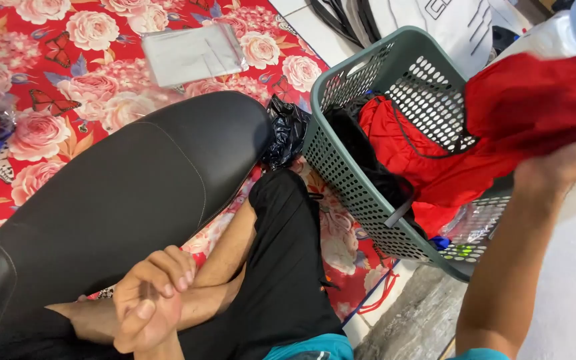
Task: Fitting a red elasticated protective cover onto a motorcycle seat.
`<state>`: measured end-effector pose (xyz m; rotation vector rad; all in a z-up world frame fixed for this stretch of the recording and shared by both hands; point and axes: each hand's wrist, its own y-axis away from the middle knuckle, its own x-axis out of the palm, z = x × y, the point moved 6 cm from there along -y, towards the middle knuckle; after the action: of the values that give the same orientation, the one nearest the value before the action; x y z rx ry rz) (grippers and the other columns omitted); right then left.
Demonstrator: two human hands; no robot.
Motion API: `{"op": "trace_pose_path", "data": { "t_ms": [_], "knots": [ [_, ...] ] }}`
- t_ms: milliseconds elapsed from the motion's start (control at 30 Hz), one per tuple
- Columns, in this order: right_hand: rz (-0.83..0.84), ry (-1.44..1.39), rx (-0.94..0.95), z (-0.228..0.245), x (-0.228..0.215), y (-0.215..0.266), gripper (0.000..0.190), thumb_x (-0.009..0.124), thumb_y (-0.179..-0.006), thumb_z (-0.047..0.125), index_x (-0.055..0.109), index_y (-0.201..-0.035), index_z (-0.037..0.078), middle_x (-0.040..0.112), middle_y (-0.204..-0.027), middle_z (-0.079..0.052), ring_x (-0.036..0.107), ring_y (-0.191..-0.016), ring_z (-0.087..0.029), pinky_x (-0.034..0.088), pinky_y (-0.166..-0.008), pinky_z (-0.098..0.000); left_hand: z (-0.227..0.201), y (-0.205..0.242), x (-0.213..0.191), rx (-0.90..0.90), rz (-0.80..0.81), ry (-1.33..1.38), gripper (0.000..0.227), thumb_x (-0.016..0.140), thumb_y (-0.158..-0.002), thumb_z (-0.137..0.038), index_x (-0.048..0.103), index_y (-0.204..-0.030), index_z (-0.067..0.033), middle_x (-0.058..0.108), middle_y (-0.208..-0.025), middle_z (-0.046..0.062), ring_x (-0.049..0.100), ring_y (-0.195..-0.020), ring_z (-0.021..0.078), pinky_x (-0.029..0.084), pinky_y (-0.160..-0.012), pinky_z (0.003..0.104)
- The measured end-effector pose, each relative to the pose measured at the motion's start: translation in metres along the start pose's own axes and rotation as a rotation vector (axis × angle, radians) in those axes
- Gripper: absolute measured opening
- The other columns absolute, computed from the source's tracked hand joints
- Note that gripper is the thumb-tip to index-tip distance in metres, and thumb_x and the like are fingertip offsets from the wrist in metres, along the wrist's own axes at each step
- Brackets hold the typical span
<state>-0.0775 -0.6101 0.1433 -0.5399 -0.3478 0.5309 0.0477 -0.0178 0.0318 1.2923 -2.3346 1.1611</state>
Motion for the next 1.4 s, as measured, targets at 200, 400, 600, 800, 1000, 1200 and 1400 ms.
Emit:
{"op": "trace_pose_path", "data": {
  "t_ms": [200,400,600,800,1000,1200,1400],
  "knots": [
    [0.023,0.065,-0.054,0.086,0.055,0.116,0.063,0.026,-0.104,0.051,0.047,-0.15,0.013,0.053,-0.157,-0.011,0.055,-0.15,-0.028,0.05,-0.13,-0.0431,0.035,0.009,-0.002,-0.202,-0.167,-0.126,0.014,0.057,-0.084,-0.008,0.062,-0.095,-0.0008,0.064,-0.092,0.012,0.058,-0.086,0.0199,0.045,-0.081,0.03],
    [0.088,0.112,-0.137,0.165,0.16,0.178,0.057,0.025,-0.118,0.054,0.035,-0.16,0.017,0.035,-0.168,-0.005,0.034,-0.161,-0.024,0.03,-0.141,-0.0439,0.062,-0.018,0.066,-0.265,0.066,0.02,0.086,0.082,-0.088,-0.032,0.037,-0.155,-0.0023,0.051,-0.15,0.022,0.053,-0.133,0.0284,0.044,-0.108,0.04],
    [1.512,-0.298,-0.098,0.167,0.28,0.267,0.015,0.059,-0.1,0.008,0.045,-0.101,0.002,0.051,-0.147,-0.025,0.054,-0.14,-0.047,0.046,-0.118,-0.0561,0.038,-0.004,0.05,-0.276,-0.07,-0.068,0.059,0.054,-0.097,-0.032,0.044,-0.146,0.0006,0.047,-0.152,0.027,0.049,-0.14,0.0374,0.042,-0.117,0.045],
    [1.239,0.259,-0.236,0.122,0.262,0.277,0.03,0.072,-0.089,0.018,0.064,-0.114,0.004,0.055,-0.146,-0.016,0.057,-0.133,-0.034,0.047,-0.108,-0.0427,0.017,0.028,-0.013,-0.181,-0.243,-0.01,0.042,0.058,-0.099,-0.026,0.053,-0.136,-0.0063,0.052,-0.137,0.025,0.053,-0.127,0.0348,0.047,-0.106,0.045],
    [1.17,0.968,-0.349,0.032,0.216,0.286,0.045,0.067,-0.088,0.032,0.06,-0.128,0.01,0.058,-0.138,-0.007,0.054,-0.127,-0.028,0.014,-0.111,-0.082,0.01,0.07,-0.076,-0.158,-0.385,0.102,0.027,0.062,-0.1,-0.019,0.061,-0.126,-0.013,0.058,-0.123,0.022,0.056,-0.114,0.0322,0.051,-0.095,0.045],
    [1.029,1.258,-0.536,0.014,0.19,0.267,0.034,0.072,-0.086,0.039,0.064,-0.111,0.017,0.058,-0.115,-0.002,0.051,-0.11,-0.032,0.017,-0.11,-0.0753,-0.014,0.085,-0.111,-0.12,-0.586,-0.117,0.016,0.035,-0.092,-0.006,0.047,-0.085,-0.0155,0.059,-0.104,0.012,0.061,-0.11,0.0395,0.05,-0.108,0.053],
    [0.973,1.292,-0.539,0.013,0.187,0.242,0.074,0.074,-0.069,0.077,0.063,-0.104,0.012,0.059,-0.105,-0.003,0.05,-0.113,-0.037,0.009,-0.115,-0.0732,-0.048,0.11,-0.148,-0.014,-0.796,-0.102,0.026,0.046,-0.109,-0.018,0.047,-0.083,-0.0237,0.064,-0.099,-0.002,0.067,-0.103,0.0276,0.054,-0.108,0.041]
  ]
}}
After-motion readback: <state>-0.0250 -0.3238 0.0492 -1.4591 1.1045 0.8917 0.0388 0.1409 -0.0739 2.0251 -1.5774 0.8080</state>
